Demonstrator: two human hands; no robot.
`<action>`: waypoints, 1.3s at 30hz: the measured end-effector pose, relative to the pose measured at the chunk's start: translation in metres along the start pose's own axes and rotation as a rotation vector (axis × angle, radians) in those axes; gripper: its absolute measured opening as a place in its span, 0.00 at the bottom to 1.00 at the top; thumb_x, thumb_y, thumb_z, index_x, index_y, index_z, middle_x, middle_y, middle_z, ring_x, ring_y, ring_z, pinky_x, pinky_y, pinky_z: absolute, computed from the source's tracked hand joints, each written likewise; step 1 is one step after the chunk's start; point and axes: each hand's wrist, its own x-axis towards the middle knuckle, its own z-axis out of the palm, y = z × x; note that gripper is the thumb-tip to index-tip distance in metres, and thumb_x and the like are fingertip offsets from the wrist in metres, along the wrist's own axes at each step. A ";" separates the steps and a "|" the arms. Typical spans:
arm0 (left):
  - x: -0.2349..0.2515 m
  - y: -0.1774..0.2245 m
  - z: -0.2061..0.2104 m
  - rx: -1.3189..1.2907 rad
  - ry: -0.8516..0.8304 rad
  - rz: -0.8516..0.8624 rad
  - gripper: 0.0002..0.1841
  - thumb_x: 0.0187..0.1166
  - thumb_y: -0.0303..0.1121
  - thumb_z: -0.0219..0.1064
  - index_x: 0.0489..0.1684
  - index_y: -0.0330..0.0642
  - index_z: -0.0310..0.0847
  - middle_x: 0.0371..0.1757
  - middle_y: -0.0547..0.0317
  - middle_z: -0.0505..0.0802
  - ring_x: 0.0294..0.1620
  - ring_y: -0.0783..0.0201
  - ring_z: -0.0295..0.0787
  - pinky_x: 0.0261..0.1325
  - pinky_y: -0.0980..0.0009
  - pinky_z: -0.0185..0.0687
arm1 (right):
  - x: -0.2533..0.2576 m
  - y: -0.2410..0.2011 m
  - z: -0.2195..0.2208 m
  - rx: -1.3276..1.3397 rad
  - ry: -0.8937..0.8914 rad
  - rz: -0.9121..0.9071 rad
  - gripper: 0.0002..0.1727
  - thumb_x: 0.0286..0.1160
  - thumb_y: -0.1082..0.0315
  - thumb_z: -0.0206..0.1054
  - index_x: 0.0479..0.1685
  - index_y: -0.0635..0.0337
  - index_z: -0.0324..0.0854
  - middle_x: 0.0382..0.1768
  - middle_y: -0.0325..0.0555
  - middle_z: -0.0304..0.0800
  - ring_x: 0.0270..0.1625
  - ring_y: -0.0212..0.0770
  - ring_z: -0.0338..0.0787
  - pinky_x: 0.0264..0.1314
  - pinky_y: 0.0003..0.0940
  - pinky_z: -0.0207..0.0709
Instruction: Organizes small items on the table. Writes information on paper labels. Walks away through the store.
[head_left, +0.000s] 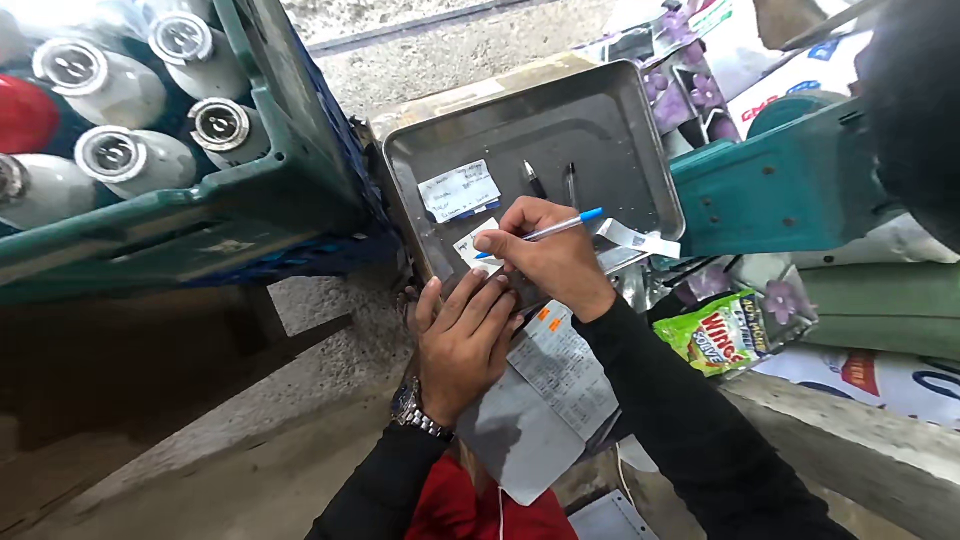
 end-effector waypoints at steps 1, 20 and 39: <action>0.000 0.000 0.000 0.003 -0.001 0.002 0.15 0.84 0.48 0.64 0.61 0.62 0.93 0.73 0.73 0.89 0.85 0.65 0.71 0.93 0.42 0.44 | 0.000 0.000 0.001 -0.019 0.000 -0.002 0.18 0.76 0.59 0.75 0.25 0.59 0.76 0.14 0.43 0.77 0.10 0.37 0.72 0.09 0.27 0.66; -0.002 0.000 0.002 -0.035 0.010 -0.018 0.15 0.84 0.47 0.64 0.60 0.61 0.93 0.73 0.72 0.89 0.85 0.64 0.71 0.93 0.41 0.43 | -0.001 0.000 0.007 -0.005 -0.011 -0.016 0.15 0.80 0.63 0.71 0.27 0.61 0.78 0.13 0.44 0.80 0.09 0.37 0.75 0.09 0.27 0.71; -0.001 0.000 0.001 -0.048 0.016 -0.019 0.15 0.84 0.47 0.64 0.59 0.61 0.93 0.73 0.72 0.89 0.85 0.64 0.71 0.93 0.43 0.44 | 0.007 0.001 0.006 -0.001 0.008 -0.004 0.14 0.82 0.63 0.70 0.28 0.61 0.81 0.15 0.44 0.82 0.12 0.36 0.78 0.12 0.26 0.74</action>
